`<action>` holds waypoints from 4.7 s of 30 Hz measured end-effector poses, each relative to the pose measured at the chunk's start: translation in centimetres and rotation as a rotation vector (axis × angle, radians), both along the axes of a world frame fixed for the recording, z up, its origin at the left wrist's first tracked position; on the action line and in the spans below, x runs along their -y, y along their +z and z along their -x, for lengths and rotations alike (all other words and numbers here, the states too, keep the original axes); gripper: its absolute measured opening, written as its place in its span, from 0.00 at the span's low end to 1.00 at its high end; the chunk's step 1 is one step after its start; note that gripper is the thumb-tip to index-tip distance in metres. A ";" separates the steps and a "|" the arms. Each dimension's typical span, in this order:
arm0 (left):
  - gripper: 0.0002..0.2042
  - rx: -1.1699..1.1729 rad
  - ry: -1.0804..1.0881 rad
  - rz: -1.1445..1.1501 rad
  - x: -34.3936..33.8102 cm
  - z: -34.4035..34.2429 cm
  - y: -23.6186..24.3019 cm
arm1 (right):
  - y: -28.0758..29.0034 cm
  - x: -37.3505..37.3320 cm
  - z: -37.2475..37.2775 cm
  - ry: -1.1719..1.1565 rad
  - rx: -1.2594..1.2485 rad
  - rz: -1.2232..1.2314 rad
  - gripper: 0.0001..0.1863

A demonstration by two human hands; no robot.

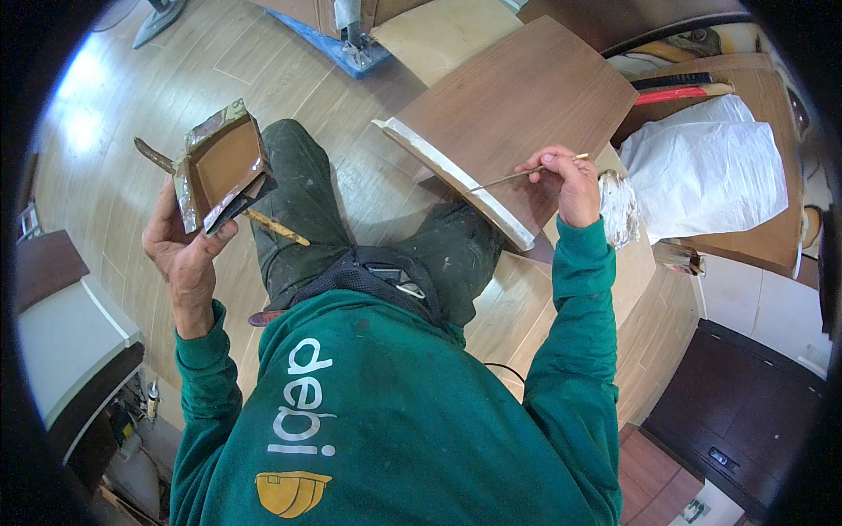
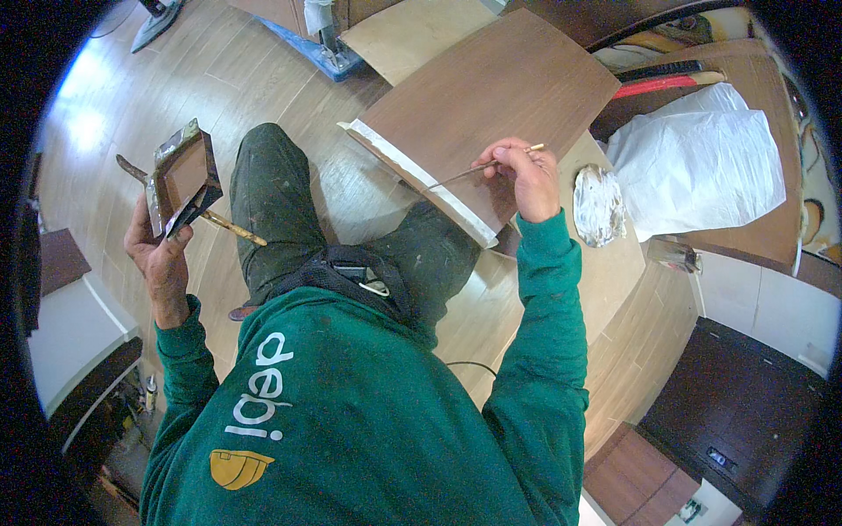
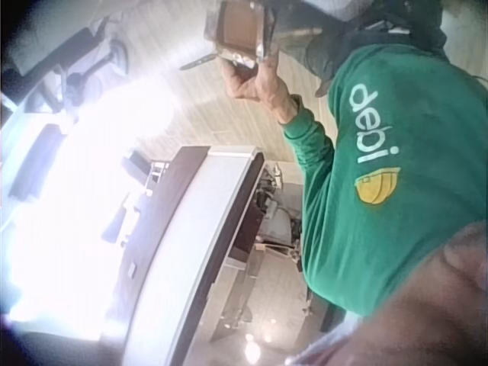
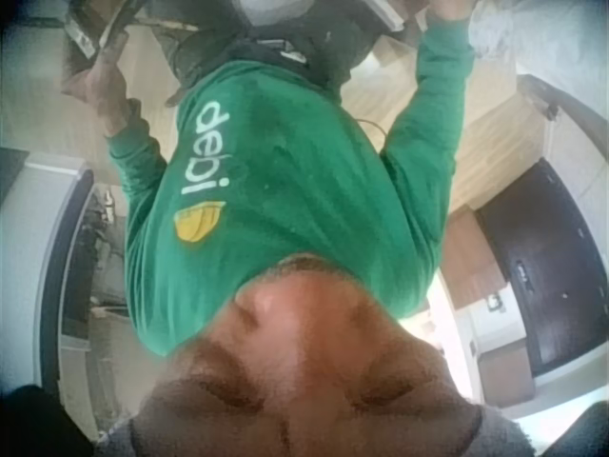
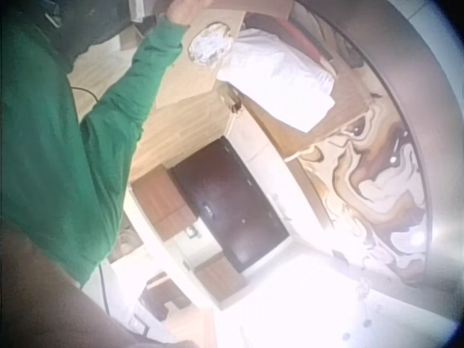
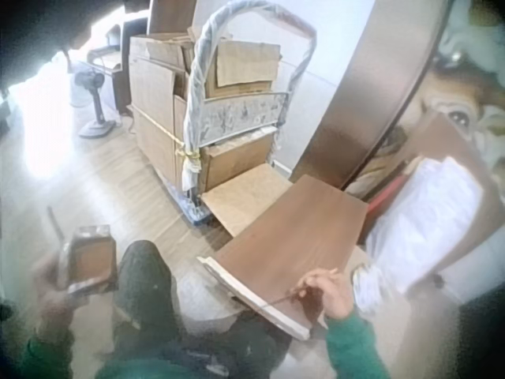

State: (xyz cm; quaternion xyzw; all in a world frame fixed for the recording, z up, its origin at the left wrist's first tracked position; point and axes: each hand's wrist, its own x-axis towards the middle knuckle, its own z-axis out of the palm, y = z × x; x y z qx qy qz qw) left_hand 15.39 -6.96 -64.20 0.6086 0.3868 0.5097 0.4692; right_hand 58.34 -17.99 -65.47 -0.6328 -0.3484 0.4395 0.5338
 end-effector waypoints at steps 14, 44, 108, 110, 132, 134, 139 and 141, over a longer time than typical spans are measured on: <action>0.37 0.023 -0.022 0.013 -0.1 -0.2 0.3 | -0.4 0.5 0.4 -0.023 -0.020 0.012 0.10; 0.36 -0.037 -0.418 -0.281 1.1 -11.5 1.8 | 13.4 2.9 10.5 0.064 0.330 -0.282 0.09; 0.41 -0.026 -0.183 0.025 0.1 -3.8 -0.8 | 2.6 10.4 -4.8 0.027 0.046 0.060 0.11; 0.41 -0.045 -0.174 0.013 0.1 -4.0 -0.7 | 2.4 10.3 -4.7 -0.002 0.035 0.049 0.11; 0.40 -0.041 -0.191 0.033 0.0 -4.6 0.0 | 2.2 7.7 -3.7 0.049 0.088 0.078 0.12; 0.39 -0.041 -0.188 0.056 0.1 -4.5 0.1 | 1.8 7.1 -3.4 0.067 0.065 0.052 0.12; 0.39 -0.037 -0.179 0.042 0.0 -4.2 0.0 | 1.3 6.8 -3.2 0.042 0.063 0.055 0.11; 0.39 -0.036 -0.171 0.042 -0.1 -4.0 -0.2 | 1.3 7.1 -3.3 0.047 0.078 0.055 0.11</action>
